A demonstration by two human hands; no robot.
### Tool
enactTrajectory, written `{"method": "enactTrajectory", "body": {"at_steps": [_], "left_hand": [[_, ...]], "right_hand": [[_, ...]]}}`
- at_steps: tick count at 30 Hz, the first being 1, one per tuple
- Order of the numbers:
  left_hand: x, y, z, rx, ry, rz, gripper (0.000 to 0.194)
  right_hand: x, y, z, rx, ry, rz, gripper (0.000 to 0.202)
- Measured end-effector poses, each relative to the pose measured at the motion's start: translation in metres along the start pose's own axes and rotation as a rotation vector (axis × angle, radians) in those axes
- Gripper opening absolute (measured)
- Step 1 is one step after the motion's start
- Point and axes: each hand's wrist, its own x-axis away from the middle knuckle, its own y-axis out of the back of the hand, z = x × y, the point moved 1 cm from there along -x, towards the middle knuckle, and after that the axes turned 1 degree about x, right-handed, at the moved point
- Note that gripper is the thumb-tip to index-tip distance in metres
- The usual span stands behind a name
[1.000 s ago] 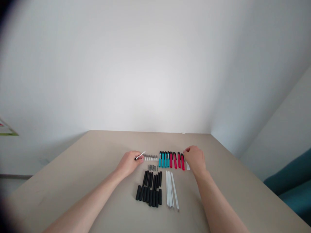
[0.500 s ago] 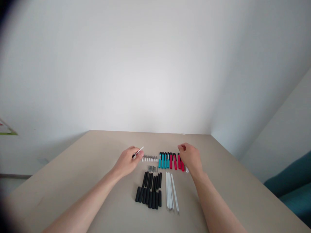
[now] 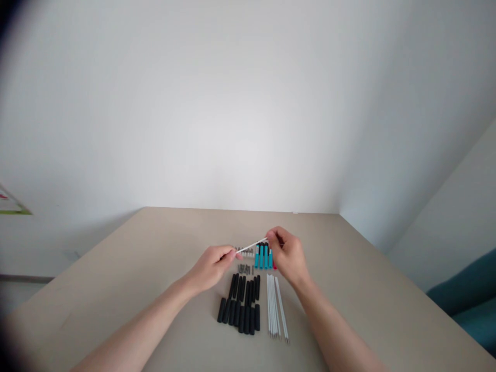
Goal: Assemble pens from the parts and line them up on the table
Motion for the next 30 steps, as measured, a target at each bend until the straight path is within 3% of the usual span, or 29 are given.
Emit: {"method": "enactTrajectory", "body": {"at_steps": [2, 5, 7, 10, 17, 21, 25, 30], "left_hand": [[-0.003, 0.002, 0.003, 0.26, 0.174, -0.004, 0.028], [-0.006, 0.007, 0.006, 0.631, 0.403, 0.007, 0.018], [-0.007, 0.01, 0.007, 0.815, 0.486, 0.011, 0.019], [-0.008, 0.012, 0.01, 1.034, 0.543, 0.028, 0.023], [-0.008, 0.007, 0.013, 1.225, 0.484, 0.013, 0.029], [-0.009, 0.007, 0.01, 1.218, 0.457, -0.047, 0.027], [-0.008, 0.004, 0.006, 1.213, 0.417, -0.051, 0.025], [-0.005, -0.007, 0.002, 1.188, 0.325, -0.096, 0.018]], "right_hand": [[-0.007, 0.016, -0.003, 0.122, 0.01, 0.054, 0.03], [-0.01, 0.03, -0.005, 0.351, 0.019, 0.396, 0.029], [-0.007, 0.034, -0.007, 0.443, -0.003, 0.594, 0.027], [0.0, 0.035, -0.011, 0.538, -0.073, 0.702, 0.029], [0.004, 0.035, -0.016, 0.661, -0.117, 0.698, 0.037], [0.001, 0.03, -0.009, 0.648, -0.067, 0.579, 0.041], [0.006, 0.01, 0.013, 0.54, 0.092, 0.382, 0.039], [0.026, -0.028, 0.04, 0.363, 0.225, 0.374, 0.026]]}}
